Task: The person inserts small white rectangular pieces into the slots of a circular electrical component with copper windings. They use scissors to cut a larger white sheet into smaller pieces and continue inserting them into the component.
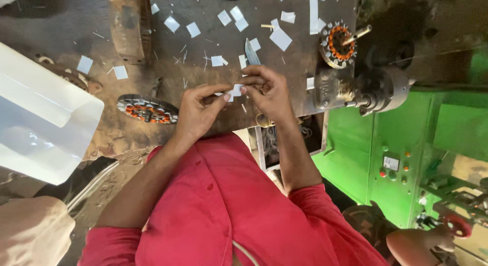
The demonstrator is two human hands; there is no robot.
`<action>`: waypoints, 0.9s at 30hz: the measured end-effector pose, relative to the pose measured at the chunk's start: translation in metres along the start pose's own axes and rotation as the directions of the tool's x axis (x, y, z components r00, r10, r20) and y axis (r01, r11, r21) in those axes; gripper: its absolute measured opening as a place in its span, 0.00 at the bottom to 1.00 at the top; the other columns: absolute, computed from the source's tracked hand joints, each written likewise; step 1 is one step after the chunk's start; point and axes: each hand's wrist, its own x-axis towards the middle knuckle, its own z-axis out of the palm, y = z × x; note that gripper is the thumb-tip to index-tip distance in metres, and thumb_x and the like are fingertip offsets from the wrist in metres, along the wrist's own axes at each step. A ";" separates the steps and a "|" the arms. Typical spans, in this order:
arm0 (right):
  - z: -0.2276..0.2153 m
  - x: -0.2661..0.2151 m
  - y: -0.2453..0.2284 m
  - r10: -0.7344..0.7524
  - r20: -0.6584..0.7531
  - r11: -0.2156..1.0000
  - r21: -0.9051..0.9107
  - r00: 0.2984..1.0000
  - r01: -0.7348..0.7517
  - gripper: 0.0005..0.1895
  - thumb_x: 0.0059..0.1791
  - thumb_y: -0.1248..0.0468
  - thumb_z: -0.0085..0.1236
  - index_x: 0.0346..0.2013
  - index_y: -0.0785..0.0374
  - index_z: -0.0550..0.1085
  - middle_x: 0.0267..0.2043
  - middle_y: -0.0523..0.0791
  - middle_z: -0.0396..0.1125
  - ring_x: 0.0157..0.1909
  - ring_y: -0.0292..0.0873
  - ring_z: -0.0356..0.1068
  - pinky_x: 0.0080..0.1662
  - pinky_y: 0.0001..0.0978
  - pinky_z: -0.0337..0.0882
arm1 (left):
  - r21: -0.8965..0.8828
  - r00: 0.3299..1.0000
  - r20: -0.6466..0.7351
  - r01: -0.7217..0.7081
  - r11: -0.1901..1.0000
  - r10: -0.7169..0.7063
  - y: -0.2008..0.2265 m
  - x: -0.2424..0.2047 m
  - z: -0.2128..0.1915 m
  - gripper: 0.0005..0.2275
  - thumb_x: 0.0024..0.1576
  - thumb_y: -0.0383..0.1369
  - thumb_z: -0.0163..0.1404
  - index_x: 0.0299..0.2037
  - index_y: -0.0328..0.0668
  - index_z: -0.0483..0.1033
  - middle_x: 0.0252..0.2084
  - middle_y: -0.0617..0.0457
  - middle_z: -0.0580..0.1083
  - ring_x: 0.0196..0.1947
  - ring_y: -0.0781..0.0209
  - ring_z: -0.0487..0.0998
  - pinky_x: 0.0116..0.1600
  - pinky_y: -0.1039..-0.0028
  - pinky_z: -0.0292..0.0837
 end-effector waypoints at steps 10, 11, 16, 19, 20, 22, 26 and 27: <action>-0.017 -0.054 -0.019 0.073 -0.063 0.996 -0.038 0.995 -0.076 0.23 0.54 0.75 0.58 0.64 0.70 0.68 0.51 0.51 0.74 0.48 0.40 0.75 0.48 0.31 0.77 | -0.054 0.999 0.043 0.008 0.999 -0.006 -0.013 -0.018 0.014 0.11 0.56 0.24 0.62 0.47 0.29 0.82 0.39 0.51 0.81 0.37 0.71 0.81 0.42 0.82 0.79; -0.021 -0.058 -0.019 0.078 -0.095 0.939 -0.327 0.992 -0.105 0.23 0.53 0.74 0.59 0.63 0.68 0.69 0.51 0.51 0.75 0.48 0.43 0.76 0.47 0.33 0.77 | -0.073 0.999 0.042 -0.017 0.997 0.021 -0.012 -0.020 0.014 0.10 0.56 0.24 0.62 0.47 0.29 0.82 0.39 0.50 0.81 0.37 0.71 0.81 0.43 0.82 0.79; -0.011 -0.077 -0.001 0.065 -0.194 0.296 -0.933 0.979 -0.205 0.27 0.44 0.68 0.66 0.57 0.65 0.70 0.42 0.57 0.73 0.43 0.61 0.74 0.42 0.51 0.72 | -0.129 0.995 -0.003 -0.096 0.987 0.096 -0.004 -0.030 0.011 0.10 0.57 0.23 0.62 0.48 0.29 0.81 0.41 0.49 0.81 0.39 0.70 0.81 0.44 0.81 0.79; -0.012 -0.086 0.019 0.001 -0.173 0.378 -0.912 0.985 -0.161 0.25 0.44 0.71 0.64 0.55 0.64 0.70 0.44 0.55 0.74 0.44 0.58 0.74 0.42 0.51 0.72 | -0.067 0.996 -0.013 -0.094 0.993 0.093 0.005 -0.037 0.008 0.09 0.57 0.23 0.62 0.47 0.29 0.83 0.36 0.48 0.81 0.32 0.70 0.80 0.37 0.82 0.76; -0.017 -0.085 0.026 0.039 -0.209 0.492 -0.847 0.977 -0.201 0.24 0.44 0.72 0.63 0.54 0.64 0.71 0.42 0.54 0.74 0.41 0.53 0.75 0.40 0.47 0.74 | -0.099 0.994 -0.019 -0.112 0.989 0.111 0.008 -0.038 0.007 0.09 0.57 0.23 0.62 0.47 0.29 0.82 0.37 0.48 0.82 0.34 0.70 0.81 0.38 0.82 0.77; -0.035 -0.083 0.038 0.131 -0.261 0.686 -0.673 0.956 -0.277 0.21 0.44 0.72 0.61 0.52 0.65 0.71 0.38 0.50 0.75 0.36 0.44 0.77 0.37 0.38 0.78 | -0.165 0.989 -0.030 -0.150 0.975 0.147 0.013 -0.041 0.007 0.08 0.58 0.22 0.61 0.47 0.30 0.82 0.38 0.48 0.82 0.36 0.69 0.82 0.40 0.82 0.79; -0.057 -0.100 0.057 0.400 -0.286 0.787 -0.378 0.870 -0.487 0.15 0.51 0.59 0.66 0.32 0.70 0.78 0.22 0.48 0.67 0.20 0.37 0.65 0.20 0.30 0.65 | -0.176 0.987 -0.071 -0.152 0.973 0.141 0.022 -0.041 0.007 0.08 0.58 0.22 0.60 0.46 0.30 0.82 0.38 0.48 0.81 0.36 0.68 0.83 0.41 0.81 0.80; -0.053 -0.108 0.060 0.396 -0.269 0.876 -0.175 0.878 -0.449 0.14 0.50 0.58 0.66 0.31 0.69 0.78 0.20 0.45 0.67 0.17 0.35 0.64 0.17 0.27 0.61 | -0.189 0.983 -0.080 -0.177 0.966 0.164 0.023 -0.039 0.007 0.08 0.58 0.21 0.60 0.46 0.29 0.82 0.39 0.48 0.81 0.37 0.68 0.83 0.42 0.81 0.80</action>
